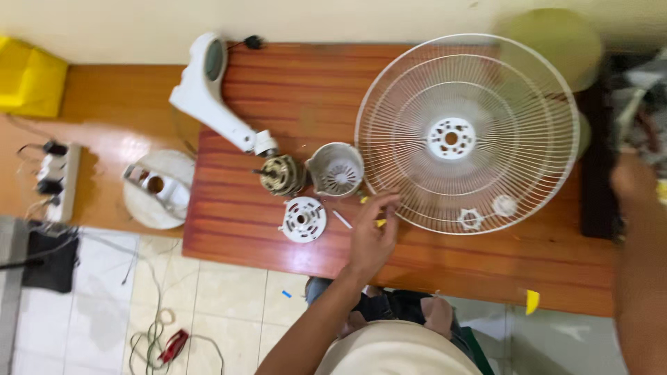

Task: The person uses a screwdriver to remove screws from the motor housing of a disassembled electric fan. They then detach the motor assembly from the fan neck and set the components on the table.

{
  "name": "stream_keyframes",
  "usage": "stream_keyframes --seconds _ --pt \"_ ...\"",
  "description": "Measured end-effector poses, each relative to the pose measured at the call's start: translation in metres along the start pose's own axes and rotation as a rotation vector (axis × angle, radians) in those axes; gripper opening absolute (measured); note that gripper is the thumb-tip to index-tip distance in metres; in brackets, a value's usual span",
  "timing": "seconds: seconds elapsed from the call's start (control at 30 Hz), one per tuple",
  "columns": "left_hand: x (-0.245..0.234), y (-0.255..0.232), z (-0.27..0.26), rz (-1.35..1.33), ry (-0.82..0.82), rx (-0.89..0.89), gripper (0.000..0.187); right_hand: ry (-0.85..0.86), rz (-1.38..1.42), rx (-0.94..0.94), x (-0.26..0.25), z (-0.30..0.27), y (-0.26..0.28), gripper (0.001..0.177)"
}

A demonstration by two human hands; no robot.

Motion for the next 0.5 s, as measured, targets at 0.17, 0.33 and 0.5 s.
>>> stream_keyframes --seconds 0.17,0.33,0.5 --pt "-0.021 -0.010 -0.007 0.068 -0.053 0.087 0.026 0.071 0.209 0.032 -0.010 0.009 0.024 0.034" --pt "-0.053 -0.004 -0.009 -0.001 -0.114 0.004 0.029 0.144 0.817 0.056 -0.034 -0.038 0.028 0.032" --pt "-0.093 0.002 -0.010 0.038 -0.190 0.023 0.026 0.271 1.335 -0.014 -0.039 -0.112 0.087 0.032"
Point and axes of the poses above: each hand's wrist, its own z-axis towards the middle knuckle, its own x-axis out of the palm, y = z × x, the point moved 8 cm from there along z, towards the middle knuckle, and after that the axes turned 3 degrees about -y, right-handed, at the moved point
